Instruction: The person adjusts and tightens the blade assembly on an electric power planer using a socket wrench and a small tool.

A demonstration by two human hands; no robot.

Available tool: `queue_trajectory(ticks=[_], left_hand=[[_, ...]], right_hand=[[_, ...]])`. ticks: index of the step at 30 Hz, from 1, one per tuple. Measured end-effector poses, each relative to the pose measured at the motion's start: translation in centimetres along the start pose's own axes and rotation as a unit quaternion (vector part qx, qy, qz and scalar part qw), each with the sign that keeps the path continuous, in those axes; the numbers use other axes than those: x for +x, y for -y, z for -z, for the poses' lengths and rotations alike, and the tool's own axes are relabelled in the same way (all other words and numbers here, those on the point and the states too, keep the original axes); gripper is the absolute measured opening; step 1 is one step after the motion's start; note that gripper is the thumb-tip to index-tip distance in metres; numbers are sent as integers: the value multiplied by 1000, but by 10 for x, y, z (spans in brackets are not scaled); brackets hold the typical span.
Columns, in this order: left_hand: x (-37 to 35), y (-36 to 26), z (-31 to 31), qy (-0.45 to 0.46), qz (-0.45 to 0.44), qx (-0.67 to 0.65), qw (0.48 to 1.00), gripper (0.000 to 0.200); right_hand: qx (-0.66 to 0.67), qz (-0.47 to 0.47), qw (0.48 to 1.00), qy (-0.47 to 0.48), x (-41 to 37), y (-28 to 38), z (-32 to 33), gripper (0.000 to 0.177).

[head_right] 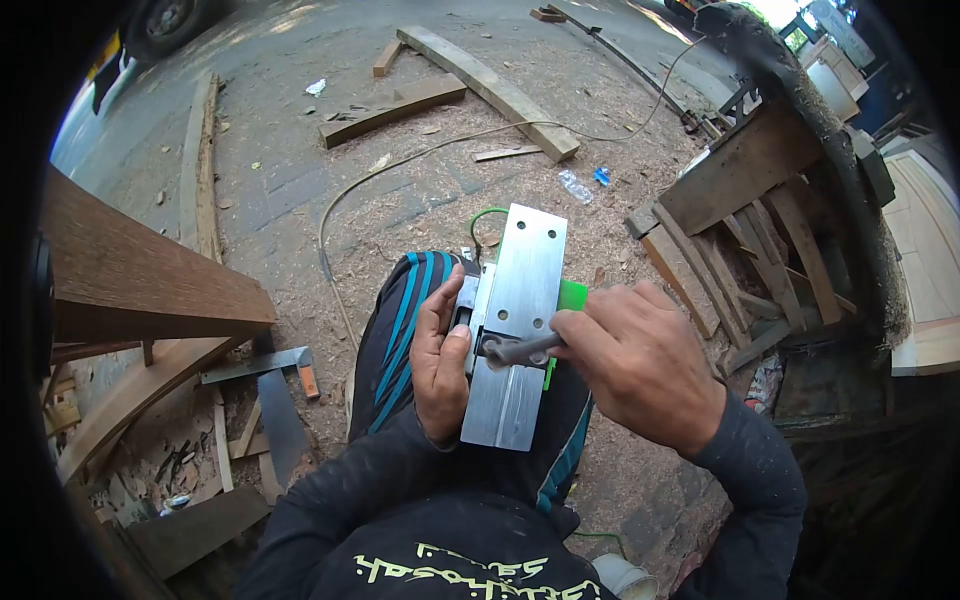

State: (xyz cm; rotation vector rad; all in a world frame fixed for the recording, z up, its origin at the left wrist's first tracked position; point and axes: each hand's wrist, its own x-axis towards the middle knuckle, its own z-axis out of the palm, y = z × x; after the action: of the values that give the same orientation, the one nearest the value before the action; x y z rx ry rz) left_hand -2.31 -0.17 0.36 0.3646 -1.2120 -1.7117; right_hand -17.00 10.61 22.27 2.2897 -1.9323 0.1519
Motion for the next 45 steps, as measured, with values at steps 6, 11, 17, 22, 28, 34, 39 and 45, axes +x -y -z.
queue_trajectory(ticks=[6, 11, 17, 22, 28, 34, 39, 45], left_hand=[[1, -9, -5, 1, 36, -28, 999, 65], [0, -4, -1, 4, 24, -12, 1000, 65], [1, -3, -2, 3, 24, -6, 1000, 65], [1, -3, -2, 5, 24, -1, 1000, 65], [1, -2, -2, 1, 20, 3, 1000, 65], [0, 1, -1, -6, 19, 6, 1000, 65], [1, 2, -2, -4, 20, -6, 1000, 65], [-2, -4, 0, 8, 9, -6, 1000, 65]], right_hand=[[0, 48, 999, 7, -9, -24, 7, 24], [43, 50, 996, 68, -13, -33, -5, 29], [38, 74, 993, 85, -7, -40, -6, 23], [-57, 161, 984, 48, 10, -43, 1, 28], [-32, 179, 981, 63, 8, -51, -10, 32], [-23, 169, 985, 18, -3, -46, -26, 23], [6, 105, 994, -6, -5, -40, -35, 27], [10, 95, 995, 19, -3, -35, -17, 27]])
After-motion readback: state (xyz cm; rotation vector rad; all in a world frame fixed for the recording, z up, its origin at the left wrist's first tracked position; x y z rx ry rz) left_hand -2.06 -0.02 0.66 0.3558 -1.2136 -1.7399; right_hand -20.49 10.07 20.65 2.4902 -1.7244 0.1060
